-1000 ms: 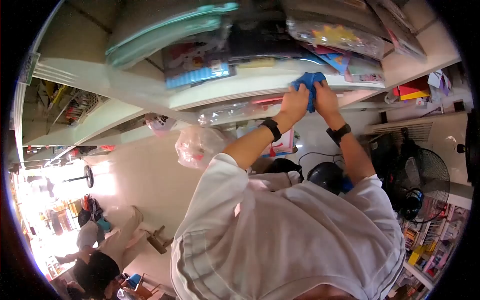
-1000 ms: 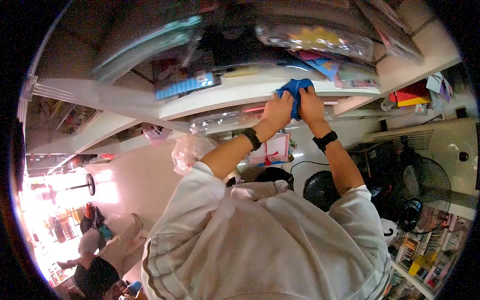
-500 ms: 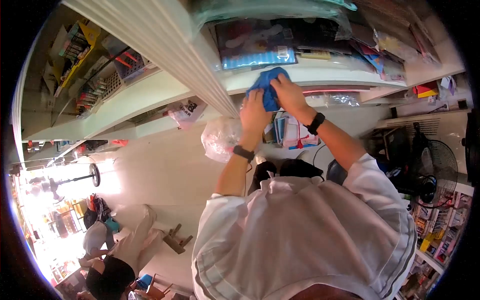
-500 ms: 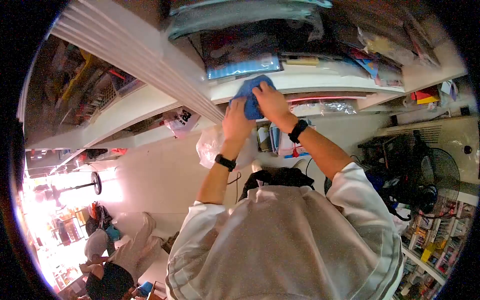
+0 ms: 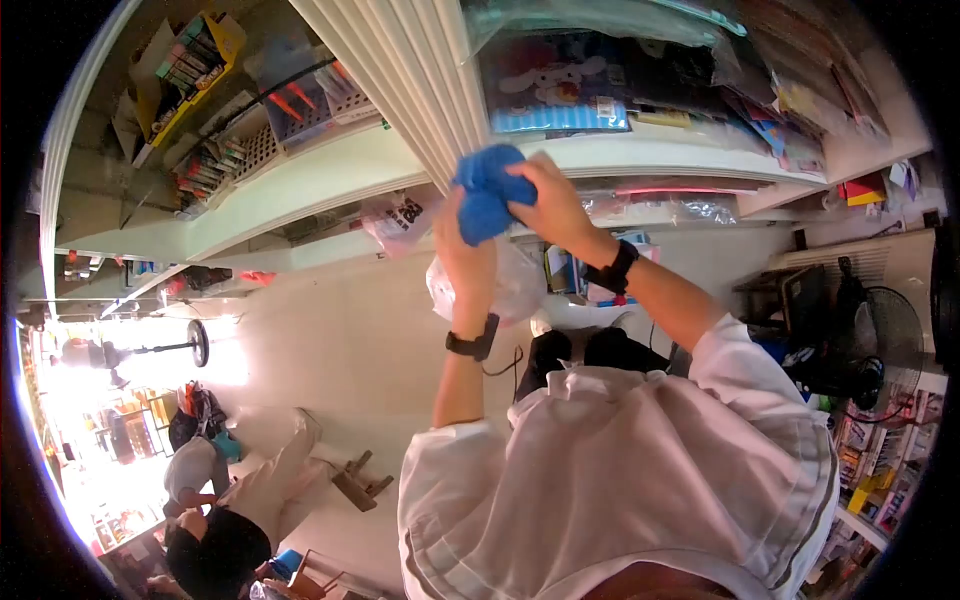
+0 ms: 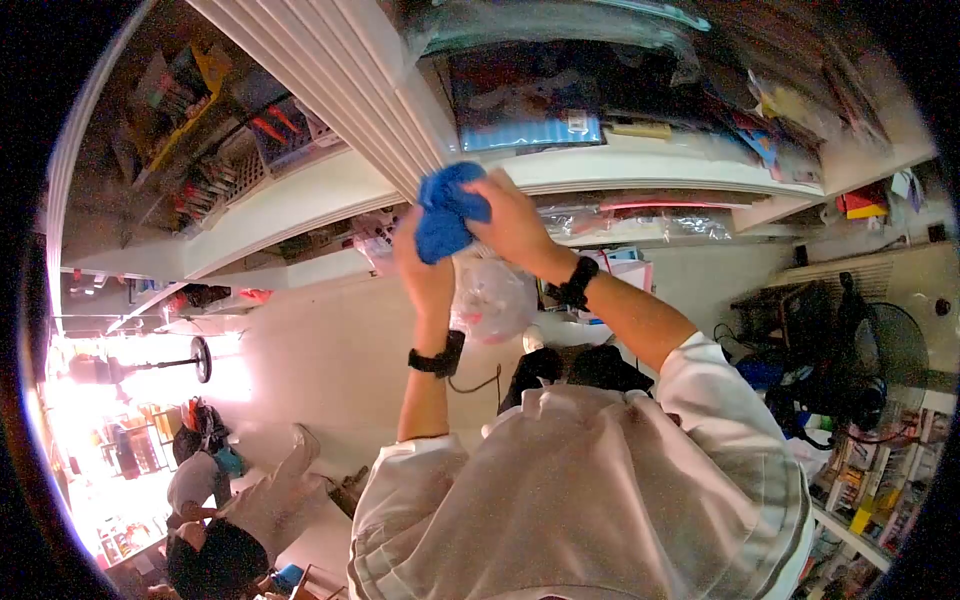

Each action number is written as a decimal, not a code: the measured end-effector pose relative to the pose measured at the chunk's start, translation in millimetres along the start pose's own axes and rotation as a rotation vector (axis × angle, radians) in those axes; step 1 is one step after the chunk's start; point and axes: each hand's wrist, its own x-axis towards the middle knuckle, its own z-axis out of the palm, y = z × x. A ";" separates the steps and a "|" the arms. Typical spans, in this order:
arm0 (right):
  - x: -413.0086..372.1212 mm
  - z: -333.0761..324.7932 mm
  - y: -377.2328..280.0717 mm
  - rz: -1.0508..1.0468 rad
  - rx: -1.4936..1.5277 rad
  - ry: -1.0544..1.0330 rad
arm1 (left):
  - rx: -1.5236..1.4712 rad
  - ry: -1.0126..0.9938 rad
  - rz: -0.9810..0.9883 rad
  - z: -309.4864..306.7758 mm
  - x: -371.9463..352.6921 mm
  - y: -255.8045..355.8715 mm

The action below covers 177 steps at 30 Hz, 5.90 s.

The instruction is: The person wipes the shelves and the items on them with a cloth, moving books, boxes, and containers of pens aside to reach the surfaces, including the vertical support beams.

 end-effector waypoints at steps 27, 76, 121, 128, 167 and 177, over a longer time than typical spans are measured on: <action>76.4 -56.5 -102.6 -0.364 0.156 0.379 | 0.116 0.404 0.489 -6.6 124.7 104.2; 186.5 316.8 -68.9 0.022 -0.648 0.069 | 0.543 -0.639 0.095 -191.1 233.0 -239.4; 134.1 299.7 -107.8 0.166 -0.649 -0.042 | 0.490 -0.832 0.213 -211.8 214.6 -217.7; 156.3 327.2 -103.8 -0.015 -0.573 -0.195 | 0.516 -0.728 0.052 -254.0 210.2 -232.3; 131.3 225.3 -47.3 0.059 -0.516 -0.112 | 0.523 -0.824 0.210 -148.2 193.2 -181.6; 207.1 333.9 -81.3 -0.072 -0.598 -0.164 | 0.573 -0.753 0.123 -230.1 255.0 -264.3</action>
